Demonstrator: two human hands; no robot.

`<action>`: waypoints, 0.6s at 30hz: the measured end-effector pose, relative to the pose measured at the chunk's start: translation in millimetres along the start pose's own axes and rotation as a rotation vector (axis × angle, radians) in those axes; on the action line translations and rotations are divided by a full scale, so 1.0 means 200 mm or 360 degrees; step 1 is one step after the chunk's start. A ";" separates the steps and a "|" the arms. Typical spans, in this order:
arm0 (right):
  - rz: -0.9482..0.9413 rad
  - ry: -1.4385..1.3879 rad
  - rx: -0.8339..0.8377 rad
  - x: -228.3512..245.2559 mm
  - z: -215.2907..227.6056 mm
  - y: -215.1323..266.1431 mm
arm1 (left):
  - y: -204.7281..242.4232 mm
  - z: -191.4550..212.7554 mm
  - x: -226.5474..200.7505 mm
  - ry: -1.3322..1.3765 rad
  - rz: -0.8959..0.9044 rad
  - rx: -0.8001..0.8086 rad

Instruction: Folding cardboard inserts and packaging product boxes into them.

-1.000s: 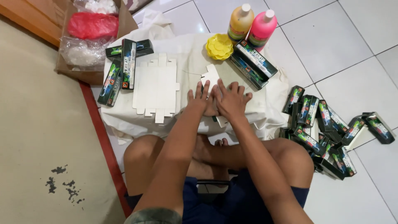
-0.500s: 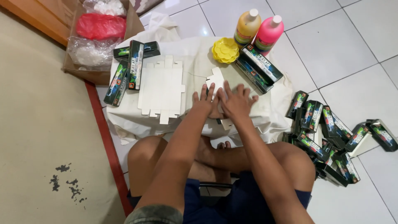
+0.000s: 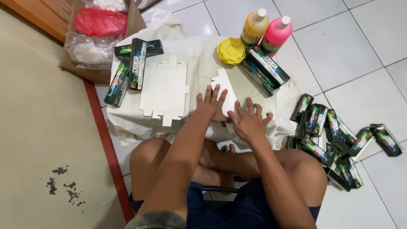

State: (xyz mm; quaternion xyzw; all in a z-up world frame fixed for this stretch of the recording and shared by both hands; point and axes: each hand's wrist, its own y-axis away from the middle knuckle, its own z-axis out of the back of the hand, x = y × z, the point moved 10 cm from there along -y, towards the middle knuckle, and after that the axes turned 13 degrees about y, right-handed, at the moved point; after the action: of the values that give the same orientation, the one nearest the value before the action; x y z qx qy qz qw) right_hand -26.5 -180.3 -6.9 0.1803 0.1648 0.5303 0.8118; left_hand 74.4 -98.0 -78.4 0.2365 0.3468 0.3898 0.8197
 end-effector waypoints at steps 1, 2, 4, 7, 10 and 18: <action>0.0004 0.0003 -0.0005 0.01 0.00 -0.01 | 0.03 0.02 -0.01 0.0002 0.0002 -0.0006; -0.0009 -0.0017 0.0017 0.00 0.00 -0.01 | 0.06 0.04 -0.03 0.0013 0.0004 -0.0011; -0.0023 -0.0043 0.0059 0.02 -0.01 -0.03 | 0.12 0.05 -0.06 0.0025 0.0011 0.0006; -0.0076 -0.0121 -0.0097 0.05 0.07 -0.17 | 0.17 0.08 -0.07 0.0005 0.0075 0.0046; -0.0049 -0.0120 -0.0103 0.08 0.09 -0.32 | 0.19 0.08 -0.10 -0.0034 0.0070 0.0076; 0.0049 -0.0064 -0.0029 0.08 0.12 -0.16 | 0.11 0.05 -0.05 0.0075 0.0073 0.0066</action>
State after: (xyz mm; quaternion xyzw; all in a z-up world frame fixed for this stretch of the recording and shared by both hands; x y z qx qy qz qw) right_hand 16.2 -179.9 -2.9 0.1859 0.1407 0.5405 0.8084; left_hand 67.3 -93.8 -52.9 0.2521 0.3684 0.4068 0.7970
